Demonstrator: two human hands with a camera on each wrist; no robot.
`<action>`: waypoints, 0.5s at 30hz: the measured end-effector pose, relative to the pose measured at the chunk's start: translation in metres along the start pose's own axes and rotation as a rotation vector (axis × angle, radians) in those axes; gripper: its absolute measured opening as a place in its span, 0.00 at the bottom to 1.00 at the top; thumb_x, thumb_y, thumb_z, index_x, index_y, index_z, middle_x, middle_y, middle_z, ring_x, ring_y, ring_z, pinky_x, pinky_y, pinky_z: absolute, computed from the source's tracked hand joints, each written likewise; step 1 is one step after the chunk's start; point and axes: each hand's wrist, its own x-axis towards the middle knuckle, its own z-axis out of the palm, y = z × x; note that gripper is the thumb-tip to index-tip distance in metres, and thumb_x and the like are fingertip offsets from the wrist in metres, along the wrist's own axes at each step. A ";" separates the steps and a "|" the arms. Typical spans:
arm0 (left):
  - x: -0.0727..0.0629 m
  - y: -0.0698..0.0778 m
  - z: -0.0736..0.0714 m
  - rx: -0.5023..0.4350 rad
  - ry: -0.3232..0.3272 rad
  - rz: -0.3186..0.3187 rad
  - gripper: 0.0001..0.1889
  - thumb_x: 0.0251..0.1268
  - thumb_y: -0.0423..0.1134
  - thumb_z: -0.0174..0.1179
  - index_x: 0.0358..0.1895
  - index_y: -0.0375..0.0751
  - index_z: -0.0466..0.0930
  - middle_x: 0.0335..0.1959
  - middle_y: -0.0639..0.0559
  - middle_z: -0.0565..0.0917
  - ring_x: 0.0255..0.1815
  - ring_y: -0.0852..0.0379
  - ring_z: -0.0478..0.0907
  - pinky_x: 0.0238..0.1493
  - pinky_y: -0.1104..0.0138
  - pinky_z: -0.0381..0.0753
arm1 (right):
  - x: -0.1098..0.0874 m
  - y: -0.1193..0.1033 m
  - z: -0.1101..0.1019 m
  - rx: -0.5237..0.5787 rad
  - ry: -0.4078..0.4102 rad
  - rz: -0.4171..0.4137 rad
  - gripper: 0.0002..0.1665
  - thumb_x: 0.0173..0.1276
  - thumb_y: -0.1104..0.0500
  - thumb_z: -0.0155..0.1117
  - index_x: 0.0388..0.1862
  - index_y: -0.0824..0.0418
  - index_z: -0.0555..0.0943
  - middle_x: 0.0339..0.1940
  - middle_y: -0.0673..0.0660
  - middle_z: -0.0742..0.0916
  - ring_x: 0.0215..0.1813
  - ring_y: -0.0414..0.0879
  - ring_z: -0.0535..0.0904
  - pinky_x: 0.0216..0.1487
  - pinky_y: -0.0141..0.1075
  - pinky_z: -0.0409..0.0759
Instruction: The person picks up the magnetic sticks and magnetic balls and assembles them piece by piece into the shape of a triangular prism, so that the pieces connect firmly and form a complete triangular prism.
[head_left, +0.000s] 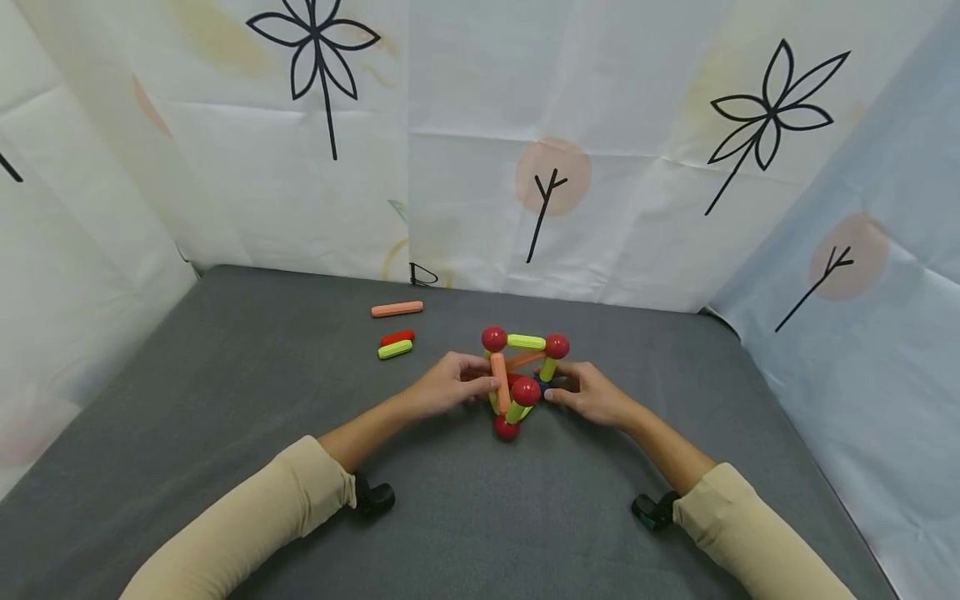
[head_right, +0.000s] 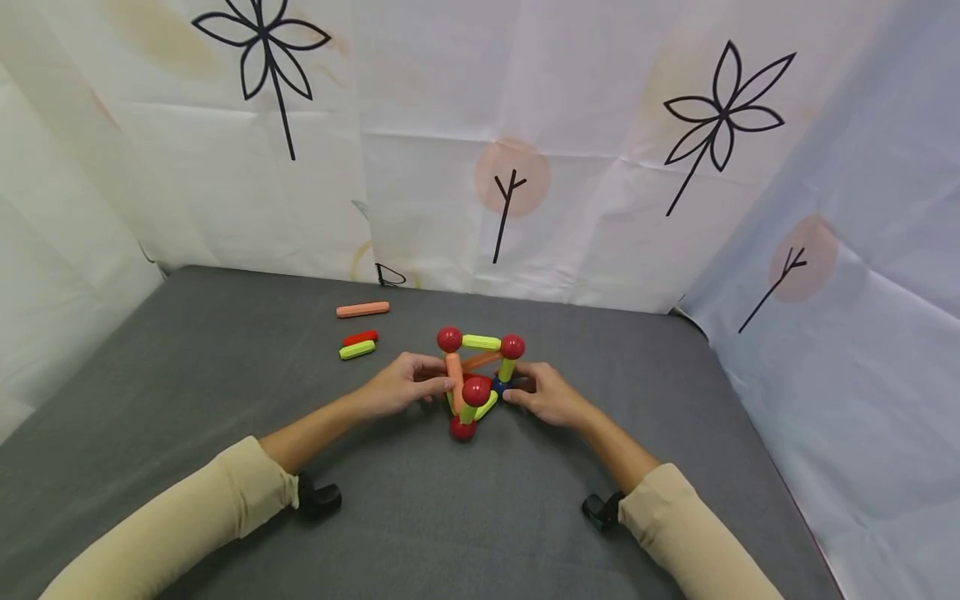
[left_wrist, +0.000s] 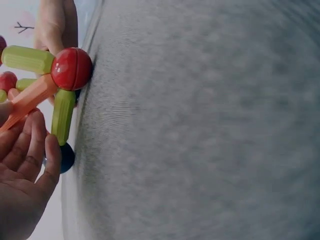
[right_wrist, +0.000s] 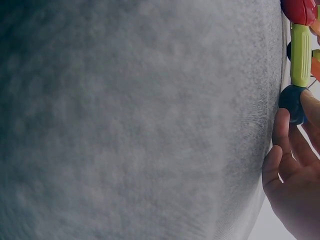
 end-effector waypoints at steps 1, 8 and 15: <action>0.001 0.000 0.000 0.003 -0.005 -0.008 0.14 0.73 0.37 0.59 0.55 0.32 0.81 0.39 0.48 0.84 0.38 0.49 0.79 0.40 0.56 0.82 | 0.000 0.000 0.000 0.001 0.000 0.001 0.23 0.73 0.65 0.61 0.64 0.74 0.73 0.59 0.68 0.81 0.51 0.56 0.83 0.40 0.37 0.80; 0.001 0.000 -0.002 -0.001 -0.013 -0.019 0.15 0.72 0.38 0.60 0.55 0.35 0.82 0.37 0.48 0.84 0.37 0.45 0.79 0.36 0.61 0.81 | -0.001 0.000 0.000 0.007 0.003 0.000 0.23 0.73 0.66 0.61 0.64 0.74 0.73 0.58 0.68 0.81 0.45 0.53 0.81 0.38 0.36 0.80; -0.014 0.000 -0.028 0.124 0.098 0.044 0.17 0.68 0.36 0.64 0.56 0.33 0.82 0.46 0.45 0.86 0.43 0.52 0.81 0.42 0.62 0.82 | -0.001 -0.001 -0.001 0.003 -0.002 0.004 0.24 0.73 0.67 0.61 0.64 0.74 0.73 0.59 0.68 0.81 0.54 0.58 0.82 0.43 0.37 0.81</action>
